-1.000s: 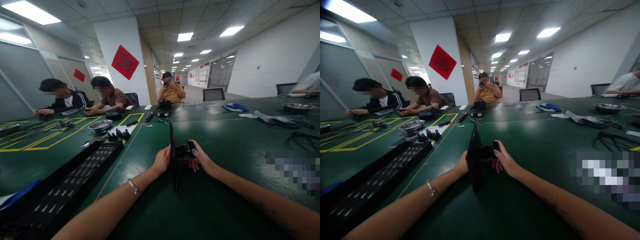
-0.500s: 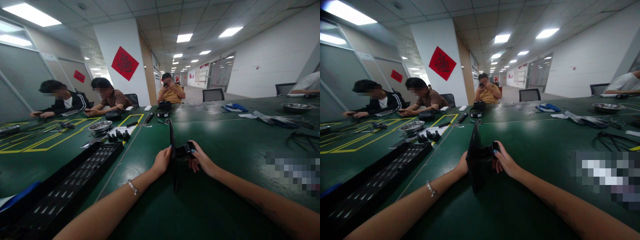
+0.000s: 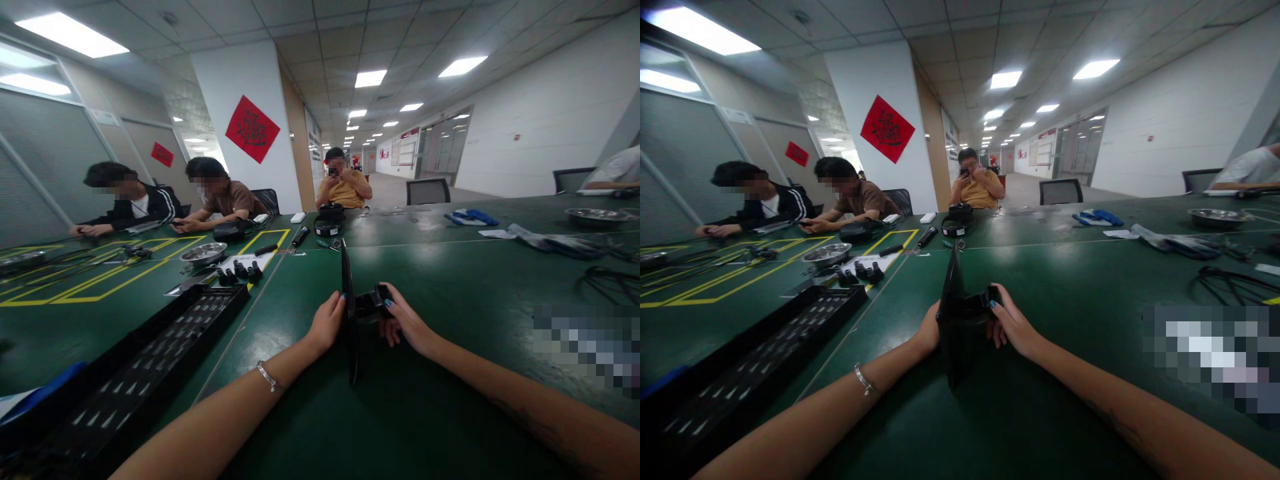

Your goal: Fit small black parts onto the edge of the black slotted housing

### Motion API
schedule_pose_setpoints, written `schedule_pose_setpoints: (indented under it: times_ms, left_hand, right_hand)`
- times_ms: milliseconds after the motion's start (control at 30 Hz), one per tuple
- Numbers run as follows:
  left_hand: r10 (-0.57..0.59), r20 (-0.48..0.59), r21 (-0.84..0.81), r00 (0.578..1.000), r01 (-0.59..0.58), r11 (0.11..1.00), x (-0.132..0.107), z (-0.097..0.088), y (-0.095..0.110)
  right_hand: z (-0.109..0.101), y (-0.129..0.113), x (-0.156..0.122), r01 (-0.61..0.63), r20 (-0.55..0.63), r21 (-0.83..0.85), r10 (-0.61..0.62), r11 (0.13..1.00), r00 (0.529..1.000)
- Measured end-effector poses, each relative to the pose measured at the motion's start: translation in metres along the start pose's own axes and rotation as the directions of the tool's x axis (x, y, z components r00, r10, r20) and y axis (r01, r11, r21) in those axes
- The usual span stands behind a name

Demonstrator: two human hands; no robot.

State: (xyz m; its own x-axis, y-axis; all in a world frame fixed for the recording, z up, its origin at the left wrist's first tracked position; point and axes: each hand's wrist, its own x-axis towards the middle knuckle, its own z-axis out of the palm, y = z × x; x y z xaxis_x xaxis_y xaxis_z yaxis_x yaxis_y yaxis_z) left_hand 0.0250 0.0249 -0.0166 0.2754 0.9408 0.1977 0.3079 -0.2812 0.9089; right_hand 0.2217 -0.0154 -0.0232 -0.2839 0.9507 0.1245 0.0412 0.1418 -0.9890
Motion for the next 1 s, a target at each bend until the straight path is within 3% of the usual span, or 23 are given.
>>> schedule_pose_setpoints:
  times_ms: [433, 667, 1000]
  left_hand:
    - [0.058, 0.037, 0.028, 0.998, -0.06, 0.998, 0.003, 0.0, -0.006]
    - [-0.034, 0.019, 0.018, 0.999, 0.034, 0.999, 0.006, 0.002, -0.014]
    - [-0.044, 0.032, 0.125, 0.999, 0.039, 0.991, 0.002, 0.0, -0.006]
  right_hand:
    - [0.002, -0.007, -0.001, -0.024, -0.027, -0.019, 0.023, 1.0, 0.999]
    - [0.0, -0.004, -0.001, -0.007, -0.025, -0.004, 0.007, 1.0, 1.0]
    - [0.001, -0.003, 0.001, -0.019, -0.042, 0.017, 0.02, 1.0, 0.999]
